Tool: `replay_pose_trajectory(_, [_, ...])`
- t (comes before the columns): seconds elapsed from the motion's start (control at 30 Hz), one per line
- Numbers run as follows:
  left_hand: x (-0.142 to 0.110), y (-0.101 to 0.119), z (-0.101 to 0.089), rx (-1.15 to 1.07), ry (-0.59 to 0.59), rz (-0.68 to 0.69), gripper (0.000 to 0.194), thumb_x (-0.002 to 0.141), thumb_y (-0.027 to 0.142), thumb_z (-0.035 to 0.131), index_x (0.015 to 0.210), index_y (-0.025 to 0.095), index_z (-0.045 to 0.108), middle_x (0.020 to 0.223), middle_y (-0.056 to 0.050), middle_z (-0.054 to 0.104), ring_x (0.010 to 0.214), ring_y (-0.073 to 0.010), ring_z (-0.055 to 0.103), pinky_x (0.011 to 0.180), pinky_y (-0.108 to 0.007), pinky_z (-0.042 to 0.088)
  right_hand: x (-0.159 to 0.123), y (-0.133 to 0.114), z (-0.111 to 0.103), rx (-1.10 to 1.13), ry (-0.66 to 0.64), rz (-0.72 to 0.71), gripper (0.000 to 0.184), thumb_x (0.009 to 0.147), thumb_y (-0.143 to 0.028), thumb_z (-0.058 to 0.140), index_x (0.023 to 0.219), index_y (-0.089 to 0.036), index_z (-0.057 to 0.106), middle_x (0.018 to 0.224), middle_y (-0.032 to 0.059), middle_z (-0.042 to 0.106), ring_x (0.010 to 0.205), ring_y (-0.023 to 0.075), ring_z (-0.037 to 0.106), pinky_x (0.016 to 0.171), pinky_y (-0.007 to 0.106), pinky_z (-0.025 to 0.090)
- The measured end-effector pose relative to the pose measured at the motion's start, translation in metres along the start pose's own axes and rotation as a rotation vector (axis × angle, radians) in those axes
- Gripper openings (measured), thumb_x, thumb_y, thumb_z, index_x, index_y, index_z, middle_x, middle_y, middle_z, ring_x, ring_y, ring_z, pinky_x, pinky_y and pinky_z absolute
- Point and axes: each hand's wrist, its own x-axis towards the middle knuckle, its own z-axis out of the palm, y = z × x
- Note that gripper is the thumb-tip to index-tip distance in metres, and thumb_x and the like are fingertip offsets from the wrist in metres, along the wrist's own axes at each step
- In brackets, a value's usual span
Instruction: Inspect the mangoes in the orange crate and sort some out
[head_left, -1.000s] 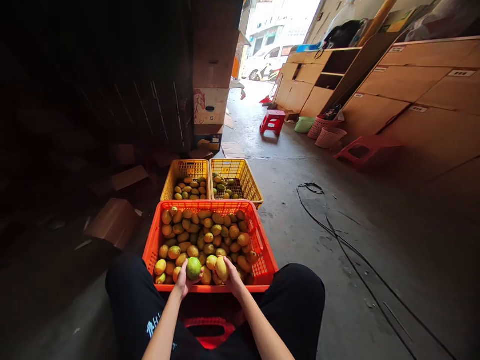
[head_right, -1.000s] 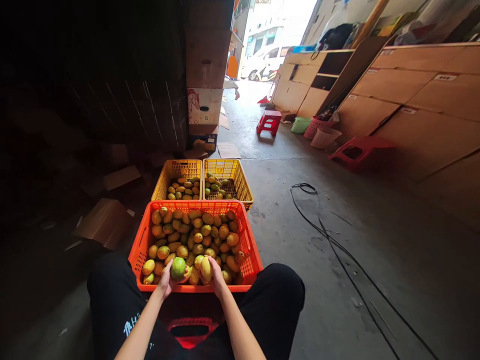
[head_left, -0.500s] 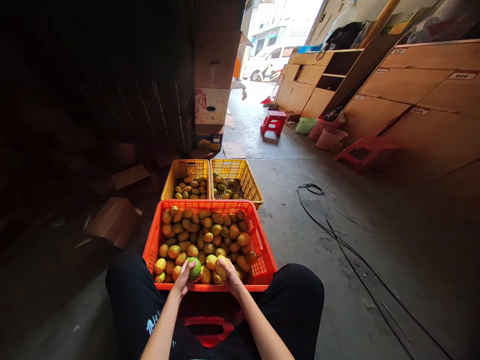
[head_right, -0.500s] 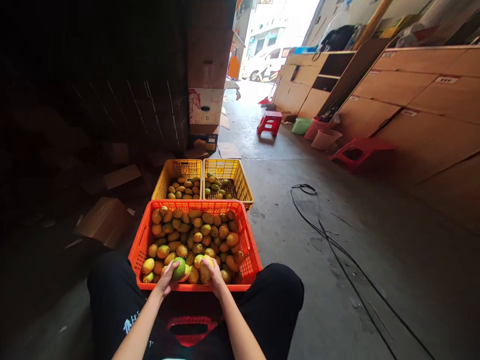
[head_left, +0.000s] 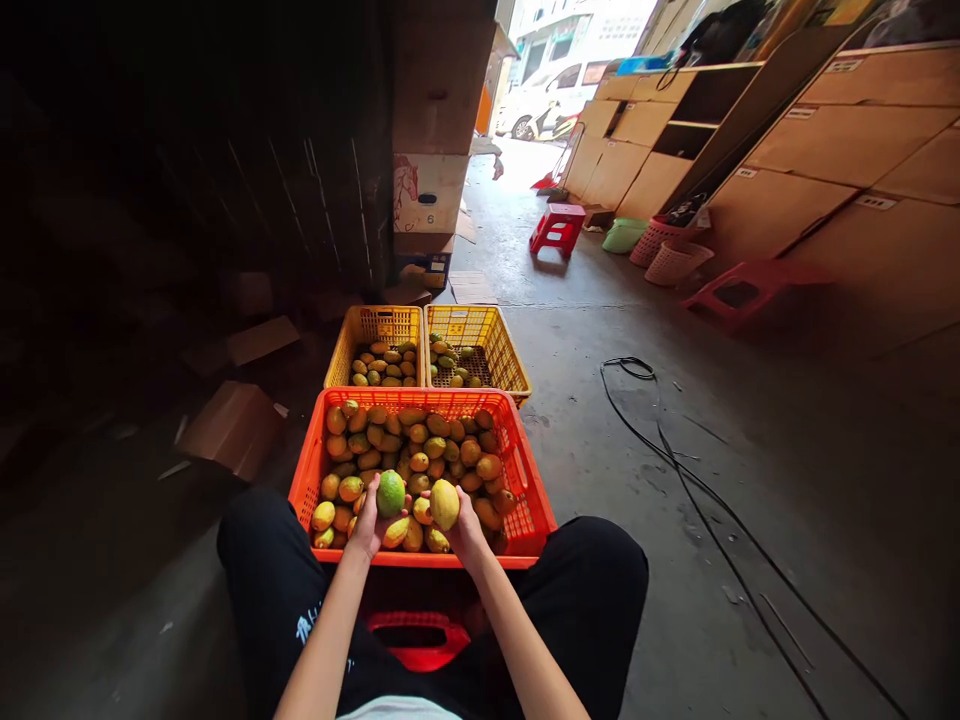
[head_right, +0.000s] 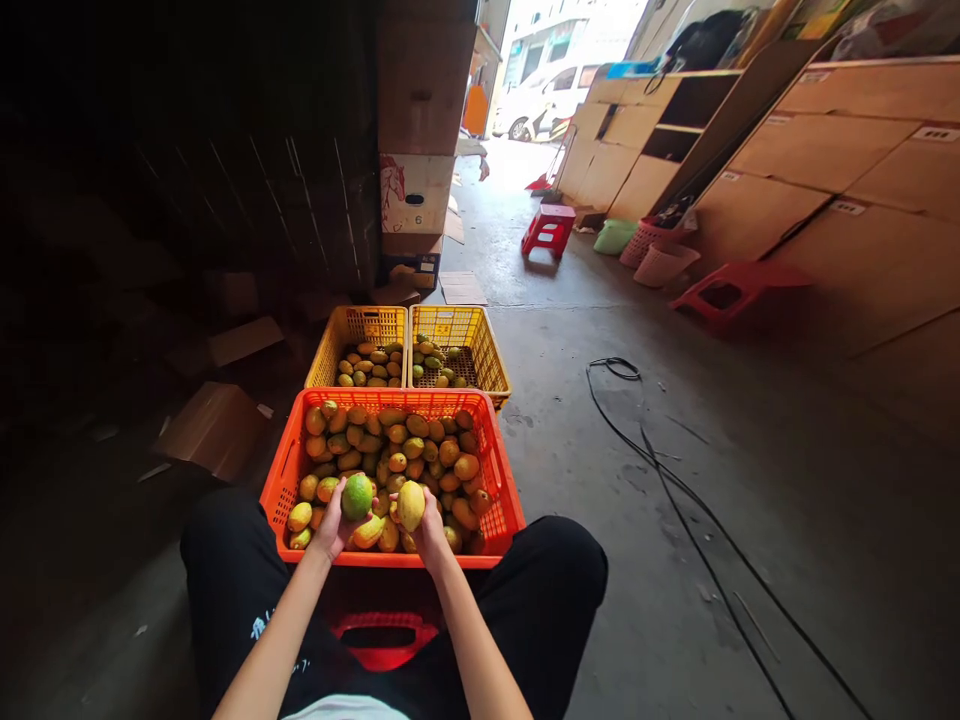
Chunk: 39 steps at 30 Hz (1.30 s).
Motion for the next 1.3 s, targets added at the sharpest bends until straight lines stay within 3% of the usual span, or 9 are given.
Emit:
replay_pose_trajectory(0.13, [-0.008,0.006,0.011,0.011,0.015,0.146,0.047,0.082,0.041,0.09,0.117,0.019,0.067,0.113,-0.011,0.08,0.099,-0.0278,0.08,0.074,-0.032,0.067,-0.01,-0.012,0.018,0.099,0.053,0.004,0.036,0.086,-0.054,0.071,0.098,-0.02,0.07,0.081,0.0056,0.078,0.065,0.022,0.073,0.052,0.027,0.049])
replay_pose_trajectory(0.23, [-0.014,0.002,0.011,0.035,0.066,0.143,0.051,0.076,0.034,0.095,0.115,0.021,0.066,0.114,-0.009,0.079,0.101,-0.0277,0.08,0.074,-0.032,0.068,-0.017,-0.007,0.024,0.114,0.169,-0.05,0.042,0.076,-0.053,0.084,0.102,-0.025,0.066,0.081,-0.0009,0.075,0.066,0.02,0.073,0.052,0.025,0.048])
replay_pose_trajectory(0.4, [-0.017,-0.011,0.004,-0.03,0.109,-0.002,0.043,0.085,0.039,0.085,0.116,0.018,0.064,0.11,-0.013,0.079,0.101,-0.0307,0.08,0.074,-0.038,0.069,-0.022,0.018,0.014,0.038,0.133,-0.121,0.055,0.07,-0.051,0.089,0.113,-0.029,0.066,0.09,-0.0021,0.078,0.068,0.019,0.073,0.056,0.025,0.049])
replay_pose_trajectory(0.57, [-0.01,-0.022,-0.004,-0.131,0.205,-0.03,0.031,0.095,0.042,0.073,0.114,0.019,0.063,0.107,-0.014,0.079,0.099,-0.03,0.081,0.079,-0.044,0.07,-0.016,0.029,0.007,0.088,0.105,-0.047,0.043,0.077,-0.059,0.076,0.098,-0.022,0.069,0.081,0.0056,0.079,0.078,0.026,0.076,0.061,0.03,0.054])
replay_pose_trajectory(0.8, [-0.005,-0.024,-0.019,-0.154,0.131,-0.071,0.047,0.105,0.048,0.059,0.137,0.014,0.063,0.118,-0.02,0.079,0.105,-0.0336,0.08,0.082,-0.044,0.07,-0.006,0.027,0.009,0.194,0.14,0.023,0.029,0.087,-0.047,0.061,0.086,-0.02,0.071,0.083,0.0097,0.08,0.079,0.0284,0.078,0.058,0.032,0.056])
replay_pose_trajectory(0.93, [-0.001,-0.025,-0.031,-0.148,0.101,-0.058,0.049,0.107,0.045,0.056,0.145,0.015,0.061,0.125,-0.022,0.078,0.109,-0.0358,0.08,0.082,-0.045,0.07,-0.007,0.029,0.006,0.207,0.158,0.035,0.025,0.088,-0.046,0.065,0.094,-0.022,0.07,0.081,0.0051,0.08,0.071,0.0253,0.078,0.054,0.031,0.055])
replay_pose_trajectory(1.03, [0.003,-0.027,-0.036,-0.145,0.099,-0.052,0.05,0.107,0.045,0.056,0.145,0.013,0.06,0.122,-0.021,0.079,0.104,-0.0337,0.081,0.079,-0.043,0.071,-0.011,0.029,0.006,0.214,0.167,0.002,0.035,0.084,-0.054,0.074,0.102,-0.024,0.069,0.083,0.0035,0.08,0.07,0.0232,0.078,0.052,0.027,0.052])
replay_pose_trajectory(1.13, [0.004,-0.031,-0.039,-0.129,0.077,-0.024,0.044,0.101,0.044,0.069,0.131,0.012,0.065,0.115,-0.018,0.08,0.1,-0.031,0.081,0.078,-0.04,0.071,-0.014,0.03,0.007,0.214,0.18,-0.037,0.044,0.077,-0.056,0.082,0.105,-0.025,0.068,0.087,0.0022,0.08,0.072,0.0213,0.077,0.051,0.023,0.049])
replay_pose_trajectory(1.3, [0.005,-0.038,-0.044,-0.068,0.044,0.028,0.047,0.071,0.03,0.099,0.103,0.013,0.069,0.109,-0.017,0.08,0.099,-0.032,0.081,0.079,-0.037,0.07,-0.015,0.032,0.007,0.183,0.168,-0.121,0.052,0.065,-0.052,0.092,0.1,-0.027,0.063,0.087,-0.0014,0.077,0.07,0.0178,0.073,0.053,0.023,0.05])
